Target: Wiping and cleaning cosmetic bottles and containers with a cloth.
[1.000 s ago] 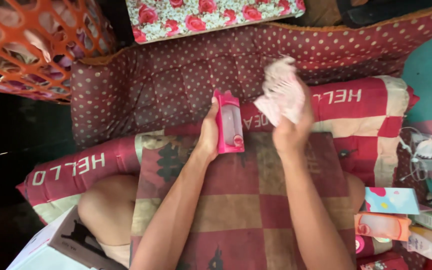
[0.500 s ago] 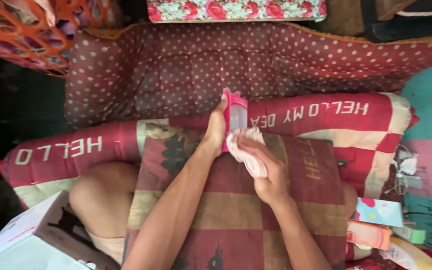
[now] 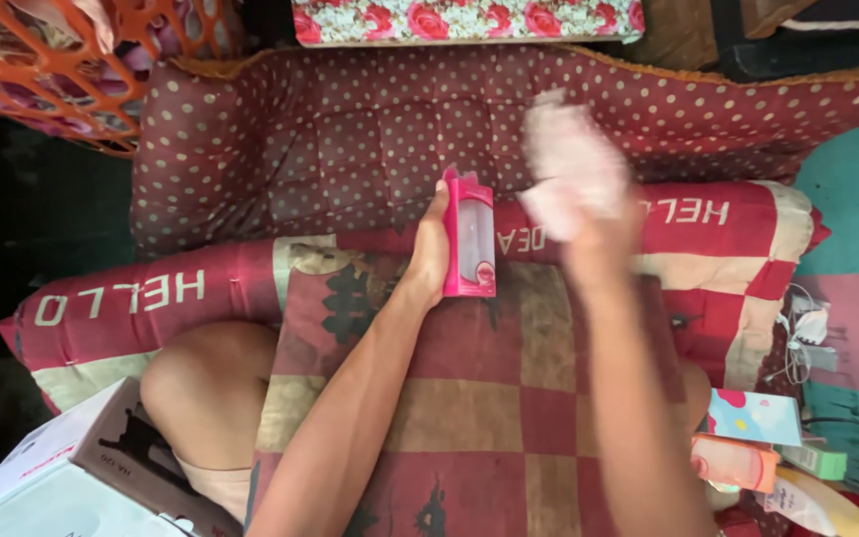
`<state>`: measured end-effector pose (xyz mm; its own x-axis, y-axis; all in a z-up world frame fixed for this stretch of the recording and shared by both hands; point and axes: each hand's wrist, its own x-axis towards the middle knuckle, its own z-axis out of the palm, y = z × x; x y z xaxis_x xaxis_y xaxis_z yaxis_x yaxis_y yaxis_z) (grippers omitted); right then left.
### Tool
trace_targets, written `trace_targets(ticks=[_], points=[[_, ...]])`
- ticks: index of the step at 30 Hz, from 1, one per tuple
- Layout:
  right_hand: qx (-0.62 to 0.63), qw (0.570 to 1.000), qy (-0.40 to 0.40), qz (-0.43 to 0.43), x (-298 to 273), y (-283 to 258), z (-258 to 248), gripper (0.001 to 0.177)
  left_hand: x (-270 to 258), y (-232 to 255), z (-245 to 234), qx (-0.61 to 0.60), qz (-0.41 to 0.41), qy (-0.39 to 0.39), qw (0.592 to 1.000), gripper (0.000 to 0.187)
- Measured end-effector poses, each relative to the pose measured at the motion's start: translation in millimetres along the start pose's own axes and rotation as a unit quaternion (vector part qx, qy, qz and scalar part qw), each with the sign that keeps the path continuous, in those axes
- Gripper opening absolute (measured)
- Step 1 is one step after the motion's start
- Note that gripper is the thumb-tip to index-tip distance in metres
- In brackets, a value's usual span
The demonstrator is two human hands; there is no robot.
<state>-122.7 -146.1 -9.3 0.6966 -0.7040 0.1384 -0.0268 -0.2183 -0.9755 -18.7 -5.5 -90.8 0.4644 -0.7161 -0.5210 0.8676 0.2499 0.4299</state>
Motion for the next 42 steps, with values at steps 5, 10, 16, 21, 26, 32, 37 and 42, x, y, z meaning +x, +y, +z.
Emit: trace_targets(ticks=[5,10,16,21,26,32,37,42], points=[[-0.132,0.948,-0.220,-0.187,-61.5,-20.2,61.7,0.064,17.0,-10.0,-16.5,-0.049,-0.003,0.014,0.999,0.066],[-0.164,0.970,-0.160,-0.084,-106.3,-29.2,33.7,0.048,15.4,-15.0,-18.9,0.007,-0.015,0.039,0.999,0.065],[-0.087,0.968,-0.223,-0.080,-131.4,-20.5,-4.5,0.044,20.1,-17.5,-17.2,0.046,0.065,-0.009,0.997,0.052],[0.006,0.991,-0.122,0.049,-88.3,24.2,-67.8,0.039,8.4,-5.7,-7.7,0.036,0.032,-0.006,0.999,0.058],[0.035,0.997,-0.023,-0.061,-7.1,-36.0,-50.4,0.040,7.5,-2.6,-4.9,0.006,0.044,-0.001,0.999,0.054],[-0.172,0.975,-0.137,0.012,-28.1,-3.0,36.3,0.045,11.2,-11.6,-10.4,0.019,0.022,-0.016,0.999,0.056],[-0.142,0.973,-0.171,-0.057,-95.4,-14.0,42.1,0.059,25.5,-15.3,-23.7,-0.040,0.017,-0.023,0.999,0.060],[-0.167,0.956,-0.231,-0.064,-122.3,-32.8,2.5,0.052,29.3,-14.6,-12.0,0.030,0.034,-0.011,0.999,0.048]])
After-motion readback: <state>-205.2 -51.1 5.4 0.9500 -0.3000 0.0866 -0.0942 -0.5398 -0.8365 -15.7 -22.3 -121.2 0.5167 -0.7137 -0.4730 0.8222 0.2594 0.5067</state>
